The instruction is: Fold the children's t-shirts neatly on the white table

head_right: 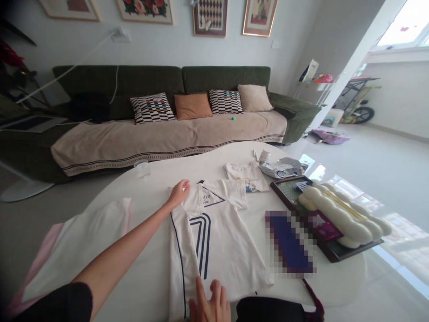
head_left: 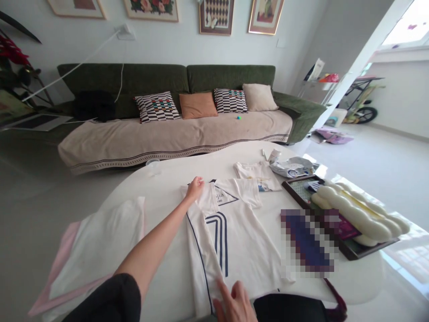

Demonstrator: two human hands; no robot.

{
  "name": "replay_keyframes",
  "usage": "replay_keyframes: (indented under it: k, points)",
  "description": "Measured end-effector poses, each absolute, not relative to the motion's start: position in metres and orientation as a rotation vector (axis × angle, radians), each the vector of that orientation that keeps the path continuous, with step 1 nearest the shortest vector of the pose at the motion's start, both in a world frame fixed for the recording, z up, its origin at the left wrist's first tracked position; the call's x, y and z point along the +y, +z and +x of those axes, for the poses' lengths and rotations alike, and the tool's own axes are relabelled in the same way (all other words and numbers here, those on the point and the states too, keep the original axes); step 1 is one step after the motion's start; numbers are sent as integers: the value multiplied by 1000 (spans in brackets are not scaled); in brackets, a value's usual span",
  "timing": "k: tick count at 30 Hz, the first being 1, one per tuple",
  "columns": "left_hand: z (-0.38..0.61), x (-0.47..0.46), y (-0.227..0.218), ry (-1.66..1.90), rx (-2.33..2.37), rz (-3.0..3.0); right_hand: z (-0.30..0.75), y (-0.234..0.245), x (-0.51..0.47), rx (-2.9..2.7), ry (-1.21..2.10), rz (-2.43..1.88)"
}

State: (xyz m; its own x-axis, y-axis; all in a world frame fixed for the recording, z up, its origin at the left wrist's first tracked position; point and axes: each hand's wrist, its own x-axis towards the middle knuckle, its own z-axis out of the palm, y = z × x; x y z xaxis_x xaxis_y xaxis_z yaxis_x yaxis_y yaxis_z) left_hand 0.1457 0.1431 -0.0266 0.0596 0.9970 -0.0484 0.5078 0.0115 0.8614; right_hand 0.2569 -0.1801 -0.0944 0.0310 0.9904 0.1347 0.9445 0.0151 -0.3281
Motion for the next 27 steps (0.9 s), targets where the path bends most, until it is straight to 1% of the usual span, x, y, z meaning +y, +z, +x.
replay_keyframes:
  k: [2,4,8,11,13,18,20,24,27]
  points:
    - [139,119,-30,855,1462,1746,260,-90,-173,-2036,11,-1915]
    - [134,92,-38,753,1421,1972,253,-89,-165,-2095,-46,-1806]
    - [129,57,-57,316,1526,2431,229,-91,-158,-2205,112,-1691]
    - [125,56,-62,167,1545,2521,239,-86,-163,-2232,275,-1635]
    - [121,60,-59,106,1510,2541,268,-79,-166,-2151,310,-1657]
    - [104,64,-50,21,1465,2524,371,-71,-161,-1609,142,-1985]
    - [94,65,-48,-1,1446,2514,394,-72,-159,-1511,142,-2043]
    - [79,69,-39,-41,1422,2456,390,-74,-161,-1570,246,-2033]
    - [101,71,-24,84,1446,2433,371,-73,-163,-1636,213,-2061]
